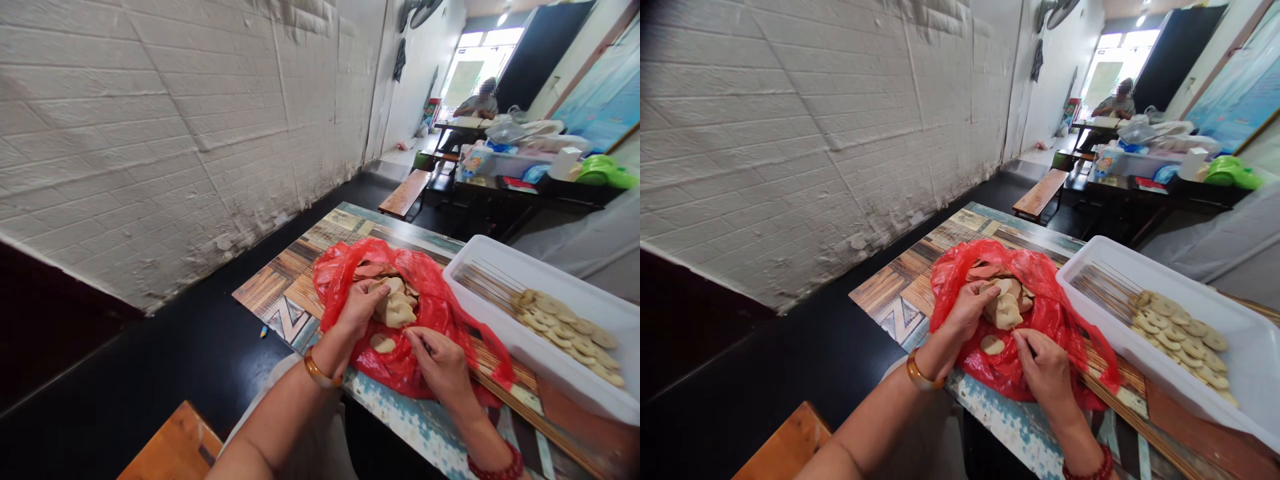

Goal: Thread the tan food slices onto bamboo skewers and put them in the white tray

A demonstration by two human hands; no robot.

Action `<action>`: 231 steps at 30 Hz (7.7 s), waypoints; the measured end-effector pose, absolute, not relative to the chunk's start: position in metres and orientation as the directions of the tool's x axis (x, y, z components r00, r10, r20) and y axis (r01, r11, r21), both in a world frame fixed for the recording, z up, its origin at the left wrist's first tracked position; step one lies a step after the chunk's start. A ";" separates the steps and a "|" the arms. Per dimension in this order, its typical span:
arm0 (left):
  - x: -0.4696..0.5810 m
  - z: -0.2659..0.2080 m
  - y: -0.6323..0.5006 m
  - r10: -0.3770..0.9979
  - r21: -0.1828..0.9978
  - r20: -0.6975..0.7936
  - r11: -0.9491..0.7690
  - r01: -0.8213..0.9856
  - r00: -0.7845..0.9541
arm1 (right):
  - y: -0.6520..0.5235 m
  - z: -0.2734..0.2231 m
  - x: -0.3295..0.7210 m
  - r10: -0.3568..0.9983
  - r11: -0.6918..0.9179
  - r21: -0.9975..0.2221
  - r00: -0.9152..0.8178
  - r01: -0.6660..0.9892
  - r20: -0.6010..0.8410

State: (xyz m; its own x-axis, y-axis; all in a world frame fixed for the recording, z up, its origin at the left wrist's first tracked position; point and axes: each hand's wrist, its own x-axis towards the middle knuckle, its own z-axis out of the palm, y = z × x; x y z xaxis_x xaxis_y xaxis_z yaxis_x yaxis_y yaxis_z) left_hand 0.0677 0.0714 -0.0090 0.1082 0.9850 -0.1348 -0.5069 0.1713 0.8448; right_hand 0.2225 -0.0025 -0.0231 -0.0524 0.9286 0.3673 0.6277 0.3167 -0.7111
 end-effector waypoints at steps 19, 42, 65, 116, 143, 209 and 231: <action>0.066 -0.012 0.074 0.960 0.774 -0.123 0.252 -0.581 0.253 | 0.000 -0.022 0.224 1.000 -0.003 -0.963 0.004 0.271 -0.002; 0.067 -0.014 0.080 0.989 0.796 -0.110 0.149 -0.587 0.102 | 0.003 -0.023 0.224 0.983 0.181 -0.837 -0.062 0.517 0.174; 0.039 -0.015 0.020 0.927 0.571 0.215 -0.374 0.731 0.306 | 0.008 -0.024 0.237 0.995 0.095 -0.984 0.006 0.149 0.096; 0.056 0.025 0.099 0.997 0.837 0.010 -0.048 -0.545 -0.073 | -0.001 -0.010 0.241 0.996 0.086 -0.955 -0.039 0.283 0.078; 0.044 0.007 0.101 0.989 0.865 0.021 -0.092 -0.493 -0.148 | -0.005 -0.015 0.236 0.996 0.084 -0.833 -0.018 0.547 0.089; 0.048 0.005 0.097 0.989 0.903 0.056 -0.108 -0.415 -0.135 | -0.005 -0.016 0.230 0.997 0.059 -0.835 0.011 0.547 0.078; 0.046 0.003 0.100 0.979 0.887 0.035 -0.123 -0.446 -0.199 | -0.007 -0.014 0.228 0.997 0.026 -0.882 0.051 0.470 0.056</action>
